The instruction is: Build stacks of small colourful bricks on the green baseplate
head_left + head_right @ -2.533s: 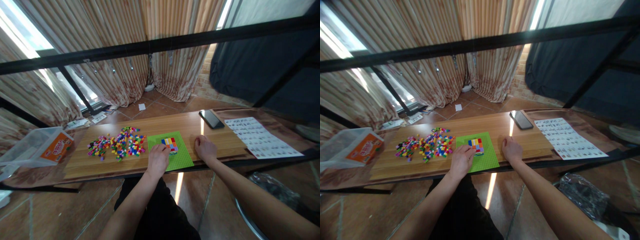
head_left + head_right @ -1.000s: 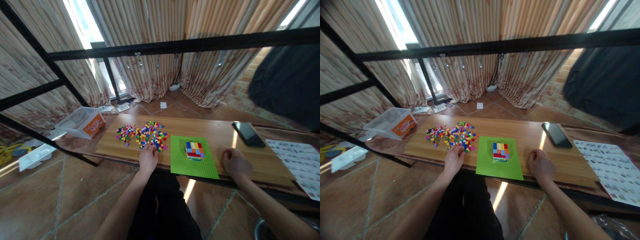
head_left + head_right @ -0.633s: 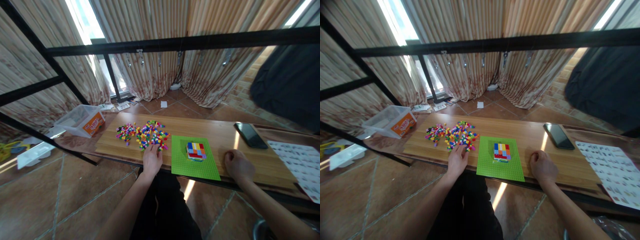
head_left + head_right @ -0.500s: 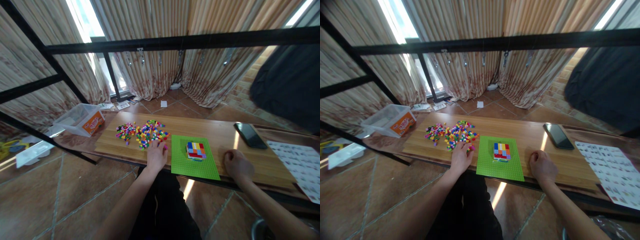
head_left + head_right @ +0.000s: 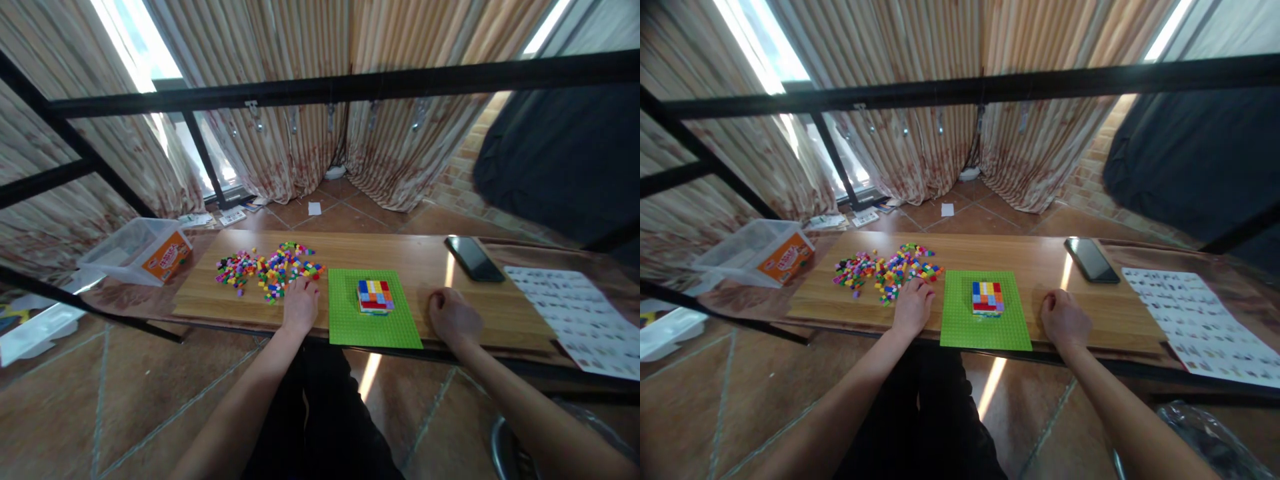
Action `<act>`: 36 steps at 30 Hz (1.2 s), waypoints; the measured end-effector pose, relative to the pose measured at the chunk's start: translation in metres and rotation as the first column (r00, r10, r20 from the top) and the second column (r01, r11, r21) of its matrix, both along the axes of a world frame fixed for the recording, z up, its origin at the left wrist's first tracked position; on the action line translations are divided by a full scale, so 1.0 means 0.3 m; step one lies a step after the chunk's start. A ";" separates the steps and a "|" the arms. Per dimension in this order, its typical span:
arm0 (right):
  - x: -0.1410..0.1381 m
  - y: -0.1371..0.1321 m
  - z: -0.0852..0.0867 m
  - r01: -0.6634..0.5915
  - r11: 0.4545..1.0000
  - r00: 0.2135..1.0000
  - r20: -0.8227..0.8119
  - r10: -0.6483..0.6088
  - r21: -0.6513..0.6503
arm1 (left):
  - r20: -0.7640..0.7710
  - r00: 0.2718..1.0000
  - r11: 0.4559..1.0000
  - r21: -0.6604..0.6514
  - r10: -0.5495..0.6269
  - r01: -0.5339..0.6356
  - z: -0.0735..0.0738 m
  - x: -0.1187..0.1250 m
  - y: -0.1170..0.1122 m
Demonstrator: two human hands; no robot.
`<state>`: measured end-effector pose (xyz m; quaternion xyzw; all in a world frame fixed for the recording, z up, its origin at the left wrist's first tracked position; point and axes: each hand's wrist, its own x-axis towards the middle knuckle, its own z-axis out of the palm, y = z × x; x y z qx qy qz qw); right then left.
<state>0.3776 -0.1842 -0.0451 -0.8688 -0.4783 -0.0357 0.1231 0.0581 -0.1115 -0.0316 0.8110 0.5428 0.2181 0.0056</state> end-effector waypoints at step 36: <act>-0.010 -0.002 0.007 -0.003 1.000 1.000 -0.019 0.004 0.029 | 0.698 0.716 0.895 -0.318 -0.002 0.312 0.098 0.190 -0.109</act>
